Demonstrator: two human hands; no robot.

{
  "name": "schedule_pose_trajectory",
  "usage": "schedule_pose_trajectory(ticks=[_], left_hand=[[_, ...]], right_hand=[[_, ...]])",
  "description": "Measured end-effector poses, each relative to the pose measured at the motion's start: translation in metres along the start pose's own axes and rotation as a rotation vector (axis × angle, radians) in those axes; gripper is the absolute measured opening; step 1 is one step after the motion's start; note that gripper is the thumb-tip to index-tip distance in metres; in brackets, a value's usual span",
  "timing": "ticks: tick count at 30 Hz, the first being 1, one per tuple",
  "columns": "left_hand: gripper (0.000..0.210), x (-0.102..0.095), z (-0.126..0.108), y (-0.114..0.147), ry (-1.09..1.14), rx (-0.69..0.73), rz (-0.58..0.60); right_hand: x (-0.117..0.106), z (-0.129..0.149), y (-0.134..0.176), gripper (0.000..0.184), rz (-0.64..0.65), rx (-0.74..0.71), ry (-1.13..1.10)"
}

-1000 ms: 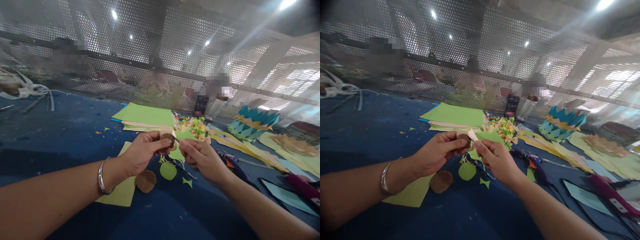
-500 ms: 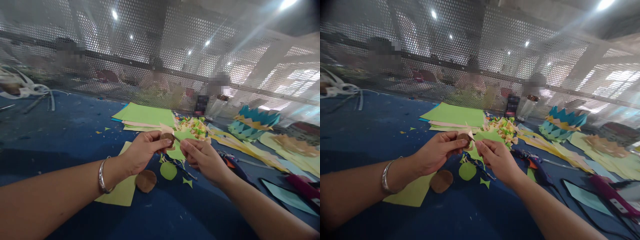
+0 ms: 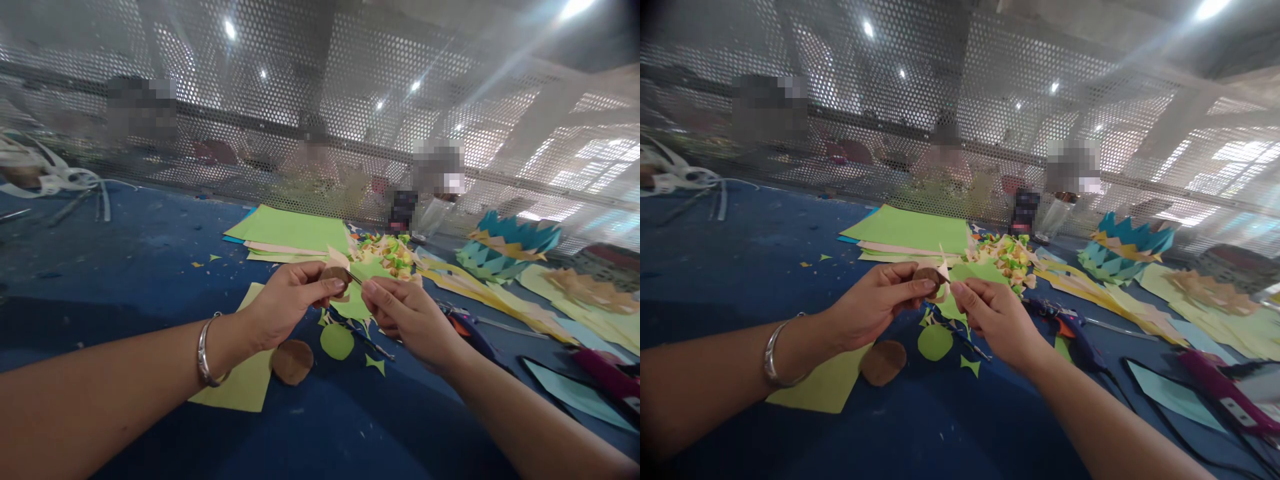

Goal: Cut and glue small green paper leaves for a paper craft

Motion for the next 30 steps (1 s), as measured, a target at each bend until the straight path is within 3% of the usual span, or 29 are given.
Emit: schedule_pose_trajectory(ticks=[30], left_hand=[[0.017, -0.0009, -0.0006, -0.0017, -0.054, 0.031, 0.031]], right_hand=[[-0.0040, 0.0045, -0.0002, 0.046, 0.022, -0.053, 0.048]])
Point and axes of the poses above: each hand's wrist, its own y-axis away from the middle knuckle, its own x-axis out of the palm, z = x × y, the point moved 8 cm from there along -y, towards the middle knuckle, and after that the axes turned 2 degrees about -y, right-handed, at the moved point
